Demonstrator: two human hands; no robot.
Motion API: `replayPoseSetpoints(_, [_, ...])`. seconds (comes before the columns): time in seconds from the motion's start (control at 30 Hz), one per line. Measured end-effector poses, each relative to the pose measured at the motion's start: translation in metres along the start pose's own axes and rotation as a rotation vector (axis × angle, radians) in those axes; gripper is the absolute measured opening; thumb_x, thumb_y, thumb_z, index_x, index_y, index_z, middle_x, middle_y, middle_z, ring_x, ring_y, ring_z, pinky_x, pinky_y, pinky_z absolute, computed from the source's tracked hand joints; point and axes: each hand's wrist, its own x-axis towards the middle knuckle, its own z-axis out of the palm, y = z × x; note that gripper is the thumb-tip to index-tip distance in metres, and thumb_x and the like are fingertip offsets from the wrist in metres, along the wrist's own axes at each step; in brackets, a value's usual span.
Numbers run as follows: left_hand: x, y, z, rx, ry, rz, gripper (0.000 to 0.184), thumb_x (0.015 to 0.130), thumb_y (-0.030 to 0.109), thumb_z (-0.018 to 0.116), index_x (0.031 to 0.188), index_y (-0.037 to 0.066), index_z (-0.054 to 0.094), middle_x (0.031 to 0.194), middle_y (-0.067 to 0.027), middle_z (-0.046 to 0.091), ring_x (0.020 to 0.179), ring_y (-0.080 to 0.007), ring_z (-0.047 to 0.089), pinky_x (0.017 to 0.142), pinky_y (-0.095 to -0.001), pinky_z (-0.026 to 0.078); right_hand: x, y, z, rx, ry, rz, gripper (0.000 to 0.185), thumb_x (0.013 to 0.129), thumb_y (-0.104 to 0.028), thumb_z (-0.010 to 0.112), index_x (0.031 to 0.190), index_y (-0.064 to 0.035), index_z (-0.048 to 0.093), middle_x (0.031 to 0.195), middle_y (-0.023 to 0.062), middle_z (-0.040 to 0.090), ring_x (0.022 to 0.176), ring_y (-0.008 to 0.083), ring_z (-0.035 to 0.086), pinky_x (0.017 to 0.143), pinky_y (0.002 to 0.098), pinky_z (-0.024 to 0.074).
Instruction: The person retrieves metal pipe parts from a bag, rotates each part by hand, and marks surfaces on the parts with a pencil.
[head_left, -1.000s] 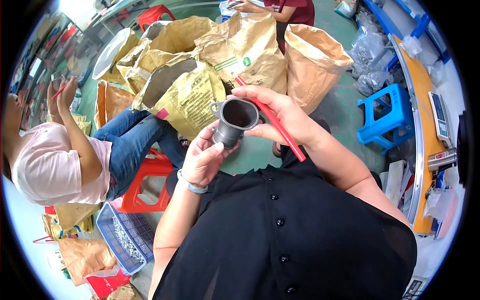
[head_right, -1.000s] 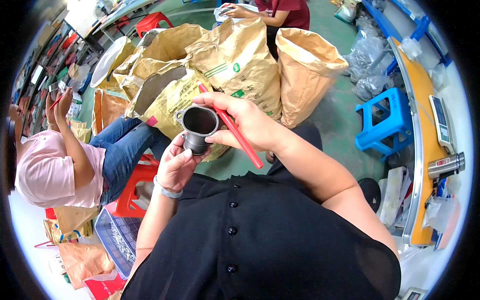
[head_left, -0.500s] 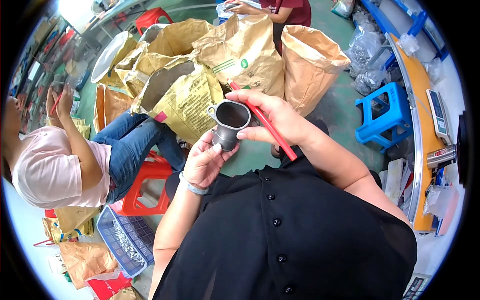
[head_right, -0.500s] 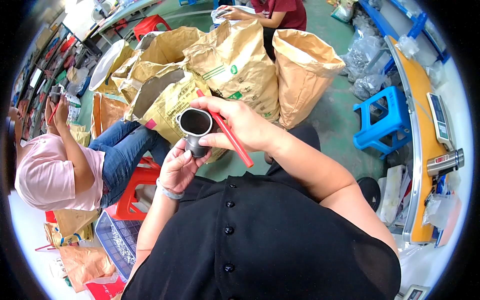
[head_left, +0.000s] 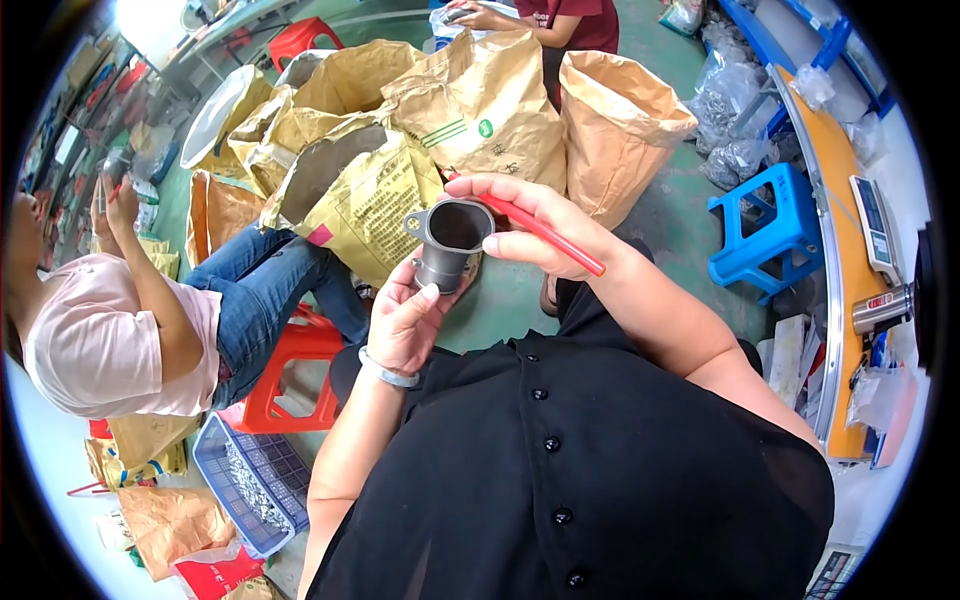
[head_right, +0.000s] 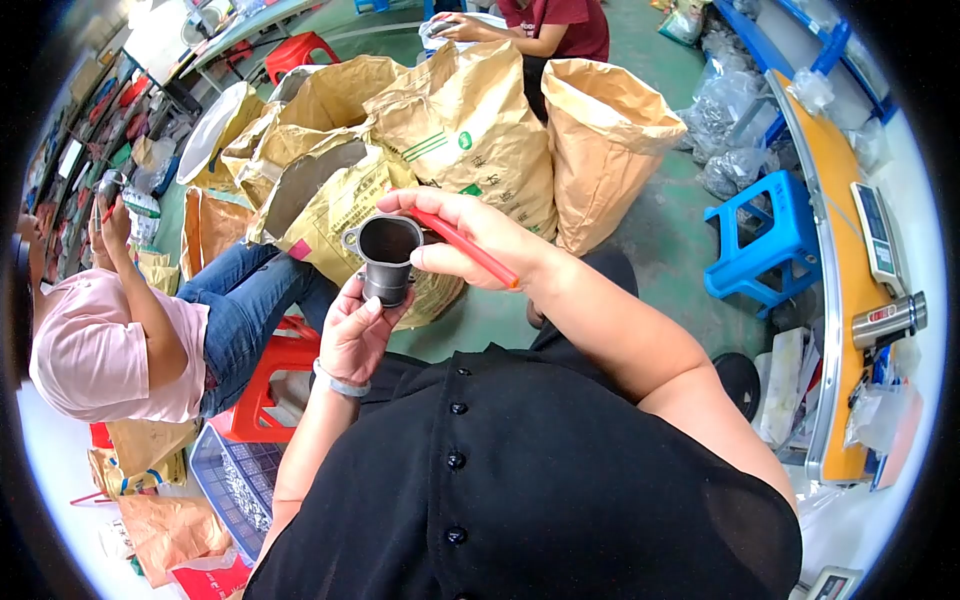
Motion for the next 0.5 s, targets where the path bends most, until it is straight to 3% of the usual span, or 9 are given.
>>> replayPoseSetpoints(0.5, [-0.0018, -0.0046, -0.0039, 0.003, 0.006, 0.052, 0.051, 0.079, 0.002, 0.062, 0.125, 0.0, 0.04, 0.12, -0.0122, 0.051, 0.112, -0.0245, 0.05, 0.101, -0.0433, 0.037, 0.0, 0.0007, 0.0051, 0.04, 0.029, 0.015, 0.059, 0.078, -0.002, 0.057, 0.131, 0.0023, 0.033, 0.129, 0.0094, 0.046, 0.122, 0.0169, 0.041, 0.104, 0.0311, 0.0293])
